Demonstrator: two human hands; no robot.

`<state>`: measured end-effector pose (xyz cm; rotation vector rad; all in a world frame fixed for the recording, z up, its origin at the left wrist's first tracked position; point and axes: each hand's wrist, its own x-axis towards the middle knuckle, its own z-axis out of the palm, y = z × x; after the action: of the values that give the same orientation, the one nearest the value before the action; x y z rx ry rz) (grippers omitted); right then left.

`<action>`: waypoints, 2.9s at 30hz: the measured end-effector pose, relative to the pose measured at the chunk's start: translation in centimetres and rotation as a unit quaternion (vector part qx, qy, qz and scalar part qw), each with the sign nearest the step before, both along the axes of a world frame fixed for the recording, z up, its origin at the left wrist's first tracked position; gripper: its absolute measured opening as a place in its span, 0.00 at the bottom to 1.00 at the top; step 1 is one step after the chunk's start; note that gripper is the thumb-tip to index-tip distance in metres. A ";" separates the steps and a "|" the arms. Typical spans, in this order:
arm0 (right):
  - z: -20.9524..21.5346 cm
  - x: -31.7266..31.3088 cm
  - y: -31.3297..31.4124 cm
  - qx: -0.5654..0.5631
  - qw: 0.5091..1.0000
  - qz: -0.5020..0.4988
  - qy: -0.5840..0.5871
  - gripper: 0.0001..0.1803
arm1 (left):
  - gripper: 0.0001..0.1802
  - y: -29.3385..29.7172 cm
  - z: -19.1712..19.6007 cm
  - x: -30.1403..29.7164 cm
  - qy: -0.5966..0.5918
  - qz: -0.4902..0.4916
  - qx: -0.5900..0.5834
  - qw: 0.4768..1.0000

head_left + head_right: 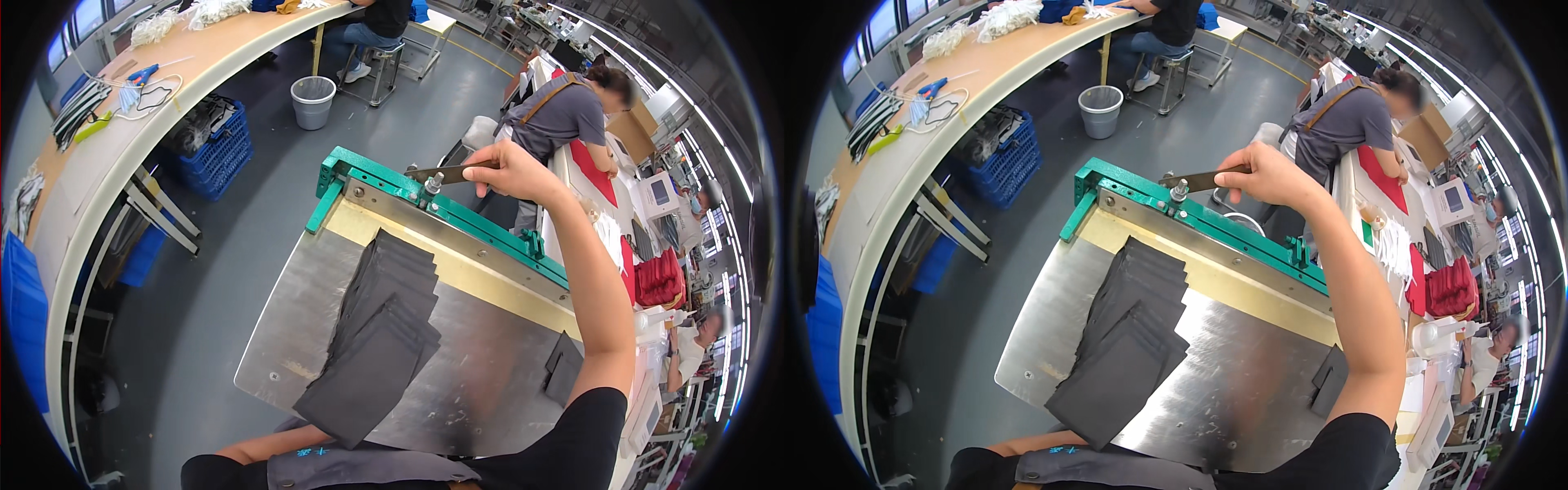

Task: The person uses a manual hydraulic guillotine cutter to trim rectangular pieces of dark fabric. They repeatedly place fabric pieces on the cutting table, align them against a guide, and press down the lever to slice the material. The person stacks the cut pieces and occasionally uses a wrench to adjust the machine's guide rail.

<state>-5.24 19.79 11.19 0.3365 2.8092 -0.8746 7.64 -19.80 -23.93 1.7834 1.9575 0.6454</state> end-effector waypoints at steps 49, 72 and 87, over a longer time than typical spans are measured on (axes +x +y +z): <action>7.5 -11.2 -16.9 0.473 0.838 0.205 -0.178 0.08 | 0.30 -0.1 1.1 0.8 -0.001 0.012 0.018 1.000; -17.7 28.7 -30.2 0.088 0.985 0.003 0.151 0.06 | 0.16 -3.3 1.3 4.1 -0.021 0.049 0.072 0.996; -23.3 16.8 -27.2 0.103 0.986 -0.080 0.109 0.24 | 0.13 -10.0 5.4 5.5 -0.173 0.207 0.079 0.960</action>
<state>11.57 -7.42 -12.15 0.5318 3.1212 -0.6876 13.15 -29.77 -18.49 1.2307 2.0806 1.1920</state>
